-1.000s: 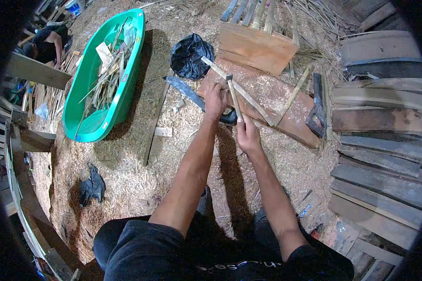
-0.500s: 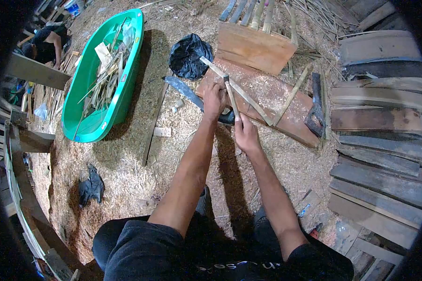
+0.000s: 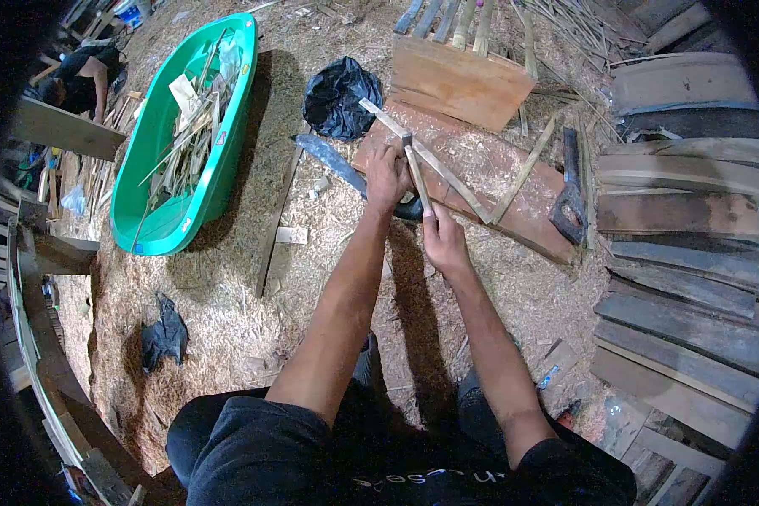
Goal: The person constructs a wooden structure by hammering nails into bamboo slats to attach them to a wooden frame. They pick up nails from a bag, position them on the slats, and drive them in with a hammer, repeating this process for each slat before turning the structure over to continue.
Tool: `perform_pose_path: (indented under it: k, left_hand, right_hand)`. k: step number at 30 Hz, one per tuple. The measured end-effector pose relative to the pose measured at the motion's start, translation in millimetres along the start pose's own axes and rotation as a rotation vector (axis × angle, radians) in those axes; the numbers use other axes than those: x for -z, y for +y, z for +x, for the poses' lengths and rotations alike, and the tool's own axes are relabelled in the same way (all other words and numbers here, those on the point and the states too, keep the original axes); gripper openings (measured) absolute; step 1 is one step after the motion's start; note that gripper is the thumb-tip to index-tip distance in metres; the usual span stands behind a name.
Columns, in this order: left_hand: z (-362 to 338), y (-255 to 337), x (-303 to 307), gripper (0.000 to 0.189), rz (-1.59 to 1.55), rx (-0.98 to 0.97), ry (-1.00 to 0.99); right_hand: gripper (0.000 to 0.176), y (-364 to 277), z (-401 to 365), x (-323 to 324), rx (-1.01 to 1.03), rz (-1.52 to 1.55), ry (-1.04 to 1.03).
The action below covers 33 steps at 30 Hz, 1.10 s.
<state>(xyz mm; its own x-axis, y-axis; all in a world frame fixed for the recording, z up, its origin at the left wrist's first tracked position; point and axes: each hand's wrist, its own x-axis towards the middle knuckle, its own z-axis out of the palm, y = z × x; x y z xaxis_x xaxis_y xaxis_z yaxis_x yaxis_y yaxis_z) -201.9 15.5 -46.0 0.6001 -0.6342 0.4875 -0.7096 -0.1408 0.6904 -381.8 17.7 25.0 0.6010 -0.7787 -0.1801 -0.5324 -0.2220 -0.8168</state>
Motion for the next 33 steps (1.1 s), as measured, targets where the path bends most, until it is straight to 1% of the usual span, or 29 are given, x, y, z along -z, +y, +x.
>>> perform_pose_path:
  k: [3,6,8,9,12,13,15,16,19,22,25,26,29,33]
  left_hand:
    - [0,-4,-2,0.015,0.027,-0.017,0.014]
    - [-3,-5,-1,0.015,0.043,0.007,-0.023]
    - [0,-5,-2,0.015,0.031,0.023,-0.040]
    - [-1,-6,-3,0.016,0.020,0.033,-0.043]
    - [-2,-10,-4,0.016,0.020,0.060,-0.043]
    - [-4,-9,-4,0.016,0.023,0.068,-0.046]
    - [-3,-7,-3,0.016,0.025,0.023,-0.026]
    - [-1,-7,-3,0.016,0.026,-0.001,-0.016]
    - [-1,-10,-4,0.017,0.031,0.031,-0.037]
    - [-3,-5,-1,0.018,0.023,0.035,-0.043]
    - [0,-6,-2,0.018,0.013,-0.021,-0.010]
    - [0,-9,-3,0.018,0.017,-0.015,-0.008]
    - [-5,-8,-4,0.018,0.028,0.013,-0.023]
    - [0,-7,-3,0.018,0.029,0.016,-0.030]
  right_hand:
    - [0.037,-6,0,3,-0.017,0.104,0.005]
    - [0.033,9,3,-7,0.097,0.048,0.125]
    - [0.033,19,5,-10,0.213,-0.005,0.161]
    - [0.033,14,4,-9,0.269,-0.031,0.179]
    - [0.032,1,-1,-1,0.166,0.097,0.110]
    - [0.032,0,-3,-1,0.117,0.071,0.068]
    - [0.033,-3,-2,2,0.029,0.019,-0.008]
    - [0.032,-7,-4,2,0.040,0.061,0.026]
    - [0.031,-1,-4,0,0.126,0.075,0.113]
    - [0.033,8,1,-6,0.127,0.033,0.111]
    - [0.034,9,1,-4,0.089,0.023,0.081]
    - [0.034,9,0,-4,0.048,0.047,0.091]
    - [0.034,6,0,-6,0.165,0.051,0.135]
    - [0.032,1,-5,-1,0.092,0.080,0.075]
